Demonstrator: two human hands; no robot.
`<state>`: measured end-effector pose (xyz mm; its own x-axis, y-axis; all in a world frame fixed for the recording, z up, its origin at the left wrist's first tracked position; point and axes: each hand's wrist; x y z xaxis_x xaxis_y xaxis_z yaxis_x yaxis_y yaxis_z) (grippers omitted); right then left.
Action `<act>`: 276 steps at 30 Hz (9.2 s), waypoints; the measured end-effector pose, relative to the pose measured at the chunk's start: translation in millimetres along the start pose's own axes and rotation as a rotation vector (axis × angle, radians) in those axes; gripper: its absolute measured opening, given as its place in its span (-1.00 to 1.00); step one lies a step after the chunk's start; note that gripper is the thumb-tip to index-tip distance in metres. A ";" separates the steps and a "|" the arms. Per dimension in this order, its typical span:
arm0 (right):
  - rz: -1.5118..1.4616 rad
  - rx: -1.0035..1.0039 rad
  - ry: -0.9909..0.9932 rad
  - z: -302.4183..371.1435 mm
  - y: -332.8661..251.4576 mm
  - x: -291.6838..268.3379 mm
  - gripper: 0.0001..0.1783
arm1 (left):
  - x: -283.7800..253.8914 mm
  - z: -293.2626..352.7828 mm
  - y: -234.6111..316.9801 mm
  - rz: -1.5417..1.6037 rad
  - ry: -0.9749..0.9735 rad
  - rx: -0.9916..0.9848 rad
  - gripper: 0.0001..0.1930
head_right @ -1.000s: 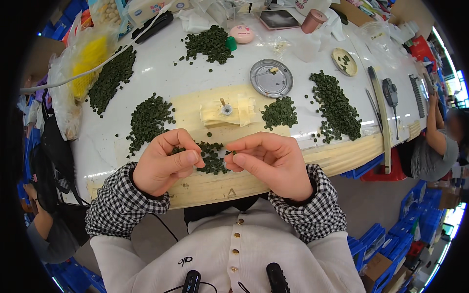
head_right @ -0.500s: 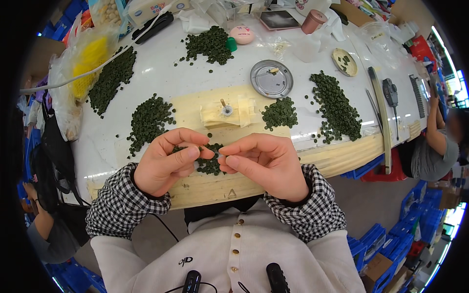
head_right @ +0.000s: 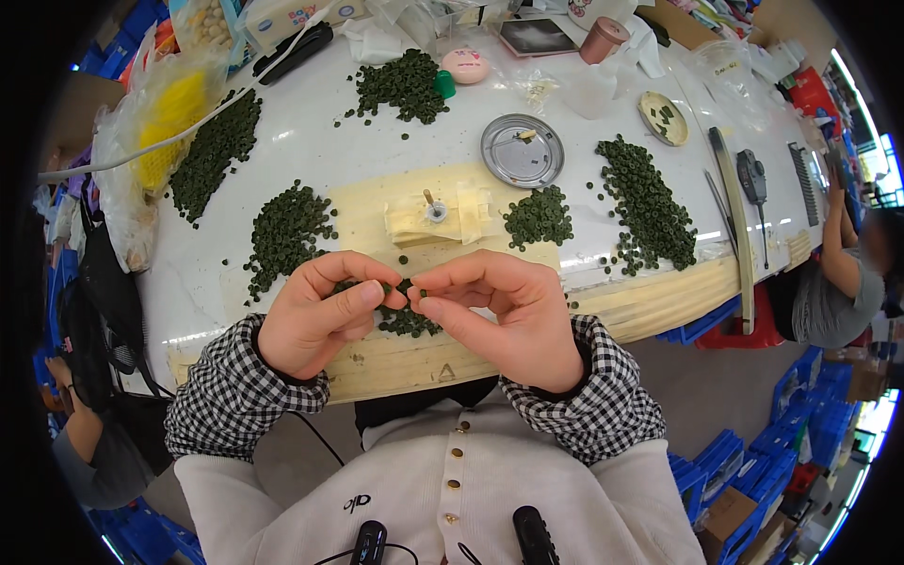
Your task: The recorder is assembling small green components onto a larger white plastic part on a factory production table.
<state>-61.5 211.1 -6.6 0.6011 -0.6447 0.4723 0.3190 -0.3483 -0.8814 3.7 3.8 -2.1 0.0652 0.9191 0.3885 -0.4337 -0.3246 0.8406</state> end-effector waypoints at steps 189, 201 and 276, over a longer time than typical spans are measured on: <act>0.658 -0.496 -0.171 -39.8 -20.5 10.8 -0.87 | 1.9 0.9 -3.2 -0.637 0.289 0.471 -0.88; 0.711 -0.649 0.111 -45.1 -20.4 3.6 -0.89 | 5.0 3.2 0.6 -0.634 0.309 0.413 -0.88; 0.834 -0.475 -0.246 -20.6 -5.2 6.8 -0.53 | -1.5 0.3 0.1 -0.610 0.328 0.520 -0.85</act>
<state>-74.1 194.6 1.2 0.6521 -0.6670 -0.3603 -0.5701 -0.1181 -0.8131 3.9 2.4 -2.5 -0.1442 0.9581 -0.2477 0.0636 0.2588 0.9638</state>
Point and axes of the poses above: each hand's wrist, its own z-axis away from the middle knuckle, its own x-axis out of the palm, y = z × x, and after that the axes turned 12 degrees about -z, right-handed
